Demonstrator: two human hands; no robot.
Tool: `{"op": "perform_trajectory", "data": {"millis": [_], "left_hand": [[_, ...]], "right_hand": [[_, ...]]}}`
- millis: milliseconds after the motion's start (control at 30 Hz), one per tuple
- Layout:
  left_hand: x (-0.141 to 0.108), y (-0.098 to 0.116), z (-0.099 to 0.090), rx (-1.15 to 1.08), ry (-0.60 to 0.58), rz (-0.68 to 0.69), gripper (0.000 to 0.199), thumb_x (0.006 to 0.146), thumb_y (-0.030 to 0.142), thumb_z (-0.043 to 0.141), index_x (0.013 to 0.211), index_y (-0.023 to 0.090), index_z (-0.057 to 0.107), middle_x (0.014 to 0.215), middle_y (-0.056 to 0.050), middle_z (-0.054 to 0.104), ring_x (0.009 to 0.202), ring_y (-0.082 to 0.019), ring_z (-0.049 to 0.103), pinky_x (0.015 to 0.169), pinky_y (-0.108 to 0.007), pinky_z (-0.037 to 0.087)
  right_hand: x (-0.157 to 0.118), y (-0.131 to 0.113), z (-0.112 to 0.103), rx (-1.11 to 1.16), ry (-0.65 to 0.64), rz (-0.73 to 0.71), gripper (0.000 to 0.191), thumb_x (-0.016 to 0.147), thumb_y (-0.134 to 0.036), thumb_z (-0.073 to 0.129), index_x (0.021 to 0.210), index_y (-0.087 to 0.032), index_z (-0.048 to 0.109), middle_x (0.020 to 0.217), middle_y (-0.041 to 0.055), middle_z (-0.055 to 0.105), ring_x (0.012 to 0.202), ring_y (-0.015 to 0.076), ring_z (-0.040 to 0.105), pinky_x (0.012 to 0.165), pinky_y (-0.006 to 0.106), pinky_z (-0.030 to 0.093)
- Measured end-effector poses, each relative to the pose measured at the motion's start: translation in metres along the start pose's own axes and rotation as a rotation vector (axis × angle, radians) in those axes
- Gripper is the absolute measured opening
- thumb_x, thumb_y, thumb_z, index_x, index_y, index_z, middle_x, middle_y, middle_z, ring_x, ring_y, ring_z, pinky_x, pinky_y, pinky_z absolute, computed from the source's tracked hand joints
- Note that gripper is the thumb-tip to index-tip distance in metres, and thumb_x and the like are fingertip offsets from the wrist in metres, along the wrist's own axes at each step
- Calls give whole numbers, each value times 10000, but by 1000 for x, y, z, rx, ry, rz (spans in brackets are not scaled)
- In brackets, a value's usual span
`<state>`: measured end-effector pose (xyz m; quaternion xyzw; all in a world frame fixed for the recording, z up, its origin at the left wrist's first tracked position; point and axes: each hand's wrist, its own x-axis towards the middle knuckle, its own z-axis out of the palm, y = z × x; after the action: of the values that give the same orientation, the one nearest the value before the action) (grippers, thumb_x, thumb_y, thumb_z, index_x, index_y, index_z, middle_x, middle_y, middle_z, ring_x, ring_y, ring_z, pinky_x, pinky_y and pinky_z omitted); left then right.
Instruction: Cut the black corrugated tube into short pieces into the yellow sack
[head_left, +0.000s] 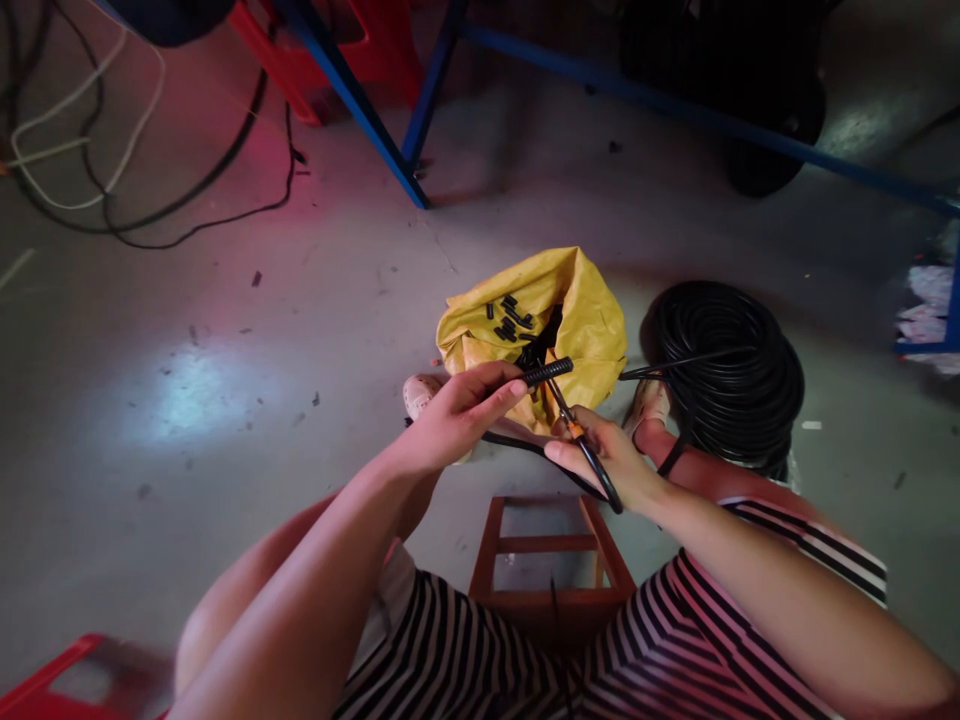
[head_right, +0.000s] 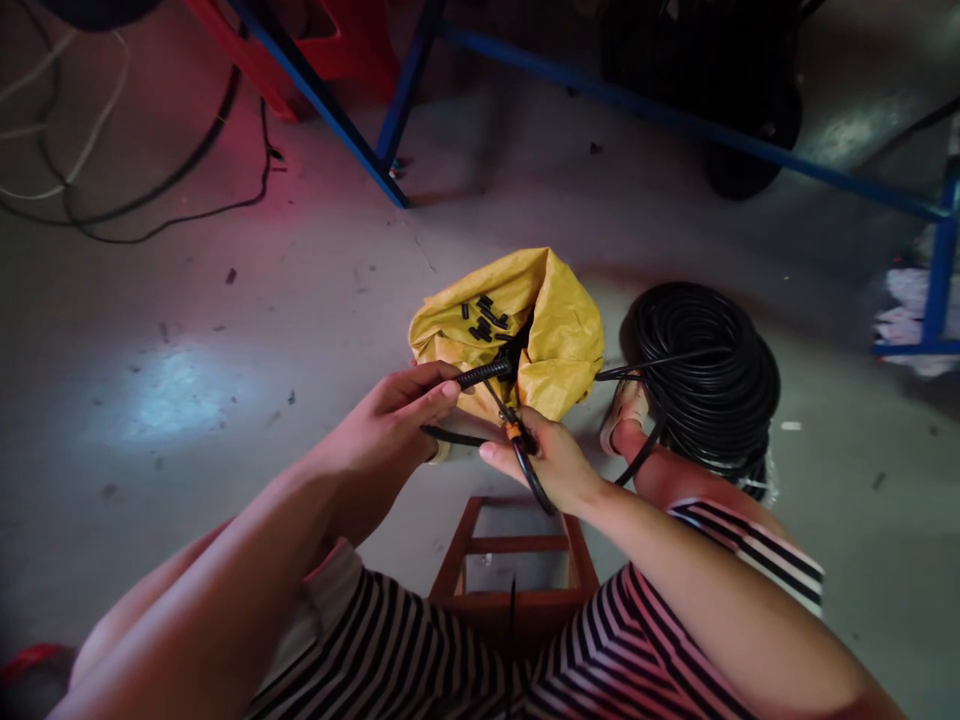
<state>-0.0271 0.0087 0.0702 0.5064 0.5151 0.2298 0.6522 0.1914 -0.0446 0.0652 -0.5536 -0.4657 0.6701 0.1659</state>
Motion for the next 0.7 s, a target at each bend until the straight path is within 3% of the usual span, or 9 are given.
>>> {"op": "perform_trajectory", "data": {"millis": [700], "left_hand": [[-4,4,11,24,-23,25,340,961,490,585,833,177,616,643,26,449,591,-117,427,517,-222,371]], "right_hand": [[6,6,-1,-6,9,-6,392,863,-559,675,900,-191,545,783,-31,487,724,140,443,673,282,338]]}}
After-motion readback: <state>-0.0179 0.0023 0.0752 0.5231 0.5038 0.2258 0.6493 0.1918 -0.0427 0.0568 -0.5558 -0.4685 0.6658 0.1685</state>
